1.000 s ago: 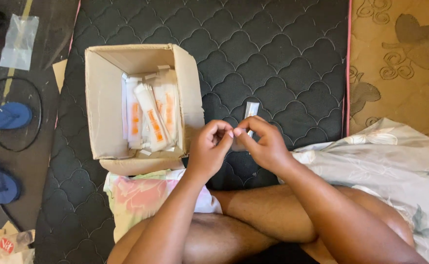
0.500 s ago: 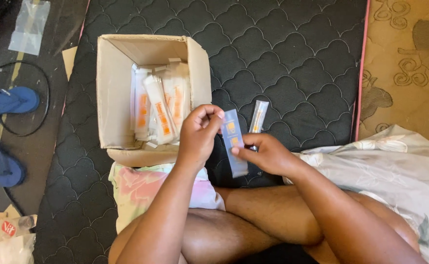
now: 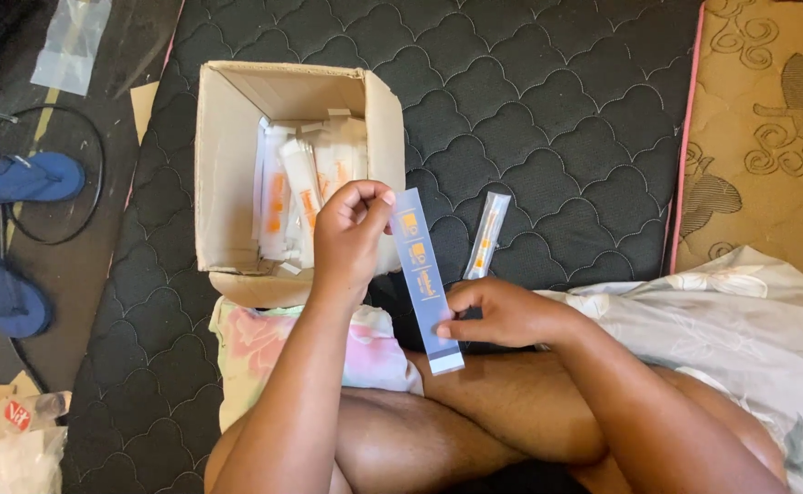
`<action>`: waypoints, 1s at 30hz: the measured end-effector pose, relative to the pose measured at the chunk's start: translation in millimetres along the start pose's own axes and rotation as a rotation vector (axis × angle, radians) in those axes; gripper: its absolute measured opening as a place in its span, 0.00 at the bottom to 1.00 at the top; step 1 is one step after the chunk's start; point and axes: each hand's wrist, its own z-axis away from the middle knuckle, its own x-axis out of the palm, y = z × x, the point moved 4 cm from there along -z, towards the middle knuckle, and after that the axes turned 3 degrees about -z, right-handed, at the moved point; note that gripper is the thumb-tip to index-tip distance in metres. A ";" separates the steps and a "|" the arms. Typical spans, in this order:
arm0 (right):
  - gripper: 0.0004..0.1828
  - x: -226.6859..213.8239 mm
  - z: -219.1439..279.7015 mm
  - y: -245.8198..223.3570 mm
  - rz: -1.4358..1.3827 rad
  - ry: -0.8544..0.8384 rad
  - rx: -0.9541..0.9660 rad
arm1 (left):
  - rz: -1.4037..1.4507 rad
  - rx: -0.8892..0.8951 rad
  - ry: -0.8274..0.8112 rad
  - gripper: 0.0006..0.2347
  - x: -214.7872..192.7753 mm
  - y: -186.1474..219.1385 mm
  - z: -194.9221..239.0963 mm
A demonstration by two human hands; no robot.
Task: The person is sitting on a mat, picking up individual printed packaging strips from a cardboard box, inspecting them, and placing them aside.
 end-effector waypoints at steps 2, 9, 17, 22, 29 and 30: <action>0.06 0.0 0.5 -3.6 0.000 -0.021 -0.001 | -0.014 -0.017 -0.003 0.03 -0.2 -2.0 -0.8; 0.06 0.8 1.9 4.5 -0.007 -0.075 -0.012 | 0.061 0.020 -0.005 0.02 2.8 -6.6 0.1; 0.06 4.5 0.9 -3.1 -0.050 -0.017 0.010 | 0.122 -0.038 -0.052 0.06 10.8 -8.8 3.5; 0.11 1.5 -5.5 47.4 -0.302 0.396 0.148 | 0.187 -0.137 -0.147 0.21 23.4 -6.8 15.3; 0.20 -23.5 0.2 55.3 -0.590 0.984 0.108 | 0.156 -0.214 -0.254 0.17 55.8 -46.7 39.1; 0.18 -23.1 -0.9 49.7 -0.620 1.004 0.050 | 0.168 -0.175 -0.250 0.14 57.4 -42.6 39.9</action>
